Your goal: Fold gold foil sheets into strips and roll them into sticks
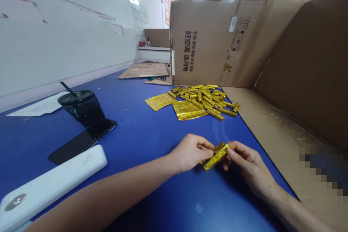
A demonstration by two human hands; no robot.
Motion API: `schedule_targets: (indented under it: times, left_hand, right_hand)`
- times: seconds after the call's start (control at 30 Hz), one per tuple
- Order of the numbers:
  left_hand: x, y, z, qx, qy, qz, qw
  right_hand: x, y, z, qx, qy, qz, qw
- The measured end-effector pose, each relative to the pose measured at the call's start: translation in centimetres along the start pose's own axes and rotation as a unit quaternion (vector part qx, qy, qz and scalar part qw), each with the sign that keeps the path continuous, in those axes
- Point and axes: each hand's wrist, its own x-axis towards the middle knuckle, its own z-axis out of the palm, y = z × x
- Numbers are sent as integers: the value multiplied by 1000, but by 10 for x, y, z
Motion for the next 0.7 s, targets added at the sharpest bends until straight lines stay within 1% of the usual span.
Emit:
schedule_targets:
  times: [0.17, 0.3, 0.37, 0.47, 0.53, 0.7]
  left_hand:
    - [-2, 4, 0, -1, -2, -16, 1000]
    - [-4, 8, 2, -15, -25, -46, 998]
    - [-5, 10, 3, -21, -31, -52, 998]
    - [-5, 8, 2, -1, -37, -36, 999]
    - [-4, 5, 0, 19, -52, -25, 998]
    - [-2, -1, -4, 91, -76, 10, 993]
  right_hand:
    - [0, 0, 0, -3, -5, 11, 1000]
    - [1, 0, 0, 16, -10, 16, 1000]
    - [1, 1, 0, 20, -13, 15, 1000]
    - [1, 1, 0, 16, -11, 16, 1000]
    - [1, 2, 0, 18, -12, 17, 1000]
    - [0, 1, 0, 24, -24, 24, 999]
